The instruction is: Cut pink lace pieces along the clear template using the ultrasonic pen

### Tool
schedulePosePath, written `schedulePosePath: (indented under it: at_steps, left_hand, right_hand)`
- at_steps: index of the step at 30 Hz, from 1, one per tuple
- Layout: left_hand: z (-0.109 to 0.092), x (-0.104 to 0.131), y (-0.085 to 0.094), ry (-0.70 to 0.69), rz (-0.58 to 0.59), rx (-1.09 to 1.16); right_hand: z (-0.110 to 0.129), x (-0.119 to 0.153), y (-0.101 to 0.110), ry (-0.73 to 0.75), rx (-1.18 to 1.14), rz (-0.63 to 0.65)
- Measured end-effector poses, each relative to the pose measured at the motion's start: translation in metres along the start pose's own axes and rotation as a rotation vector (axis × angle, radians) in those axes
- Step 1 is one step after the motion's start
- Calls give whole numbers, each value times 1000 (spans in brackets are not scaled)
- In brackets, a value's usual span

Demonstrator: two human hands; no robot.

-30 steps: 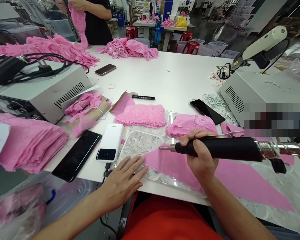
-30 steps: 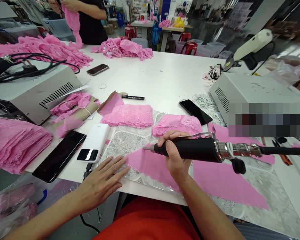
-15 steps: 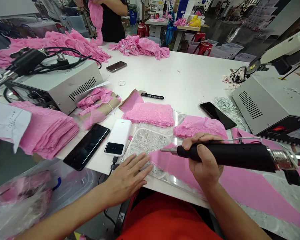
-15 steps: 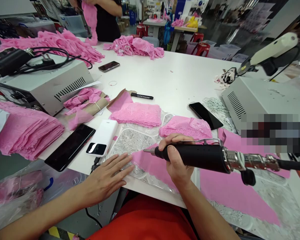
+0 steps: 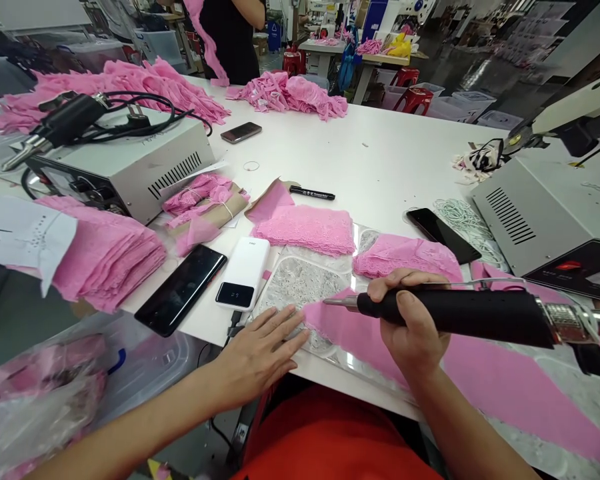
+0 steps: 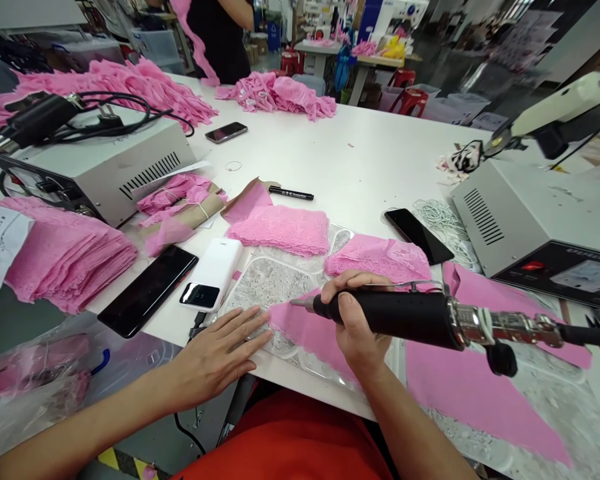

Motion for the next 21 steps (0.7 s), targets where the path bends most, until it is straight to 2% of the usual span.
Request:
schedulePosePath:
  at_steps: [13, 21]
  left_hand:
    - [0, 2, 0, 2, 9, -14]
    - [-1, 2, 1, 23, 20, 11]
  right_hand:
    - [-7, 8, -23, 2, -88, 111]
    - [-8, 9, -25, 0, -84, 136]
Point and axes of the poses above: each hand's wrist, its own x-axis away from the middle knuckle, its own y-axis out of the back of the hand, z = x × y, the point moved 5 cm from there along -x, towards the middle knuckle, and after that the axes turned 2 degrees about z, right-handed, at the moved point
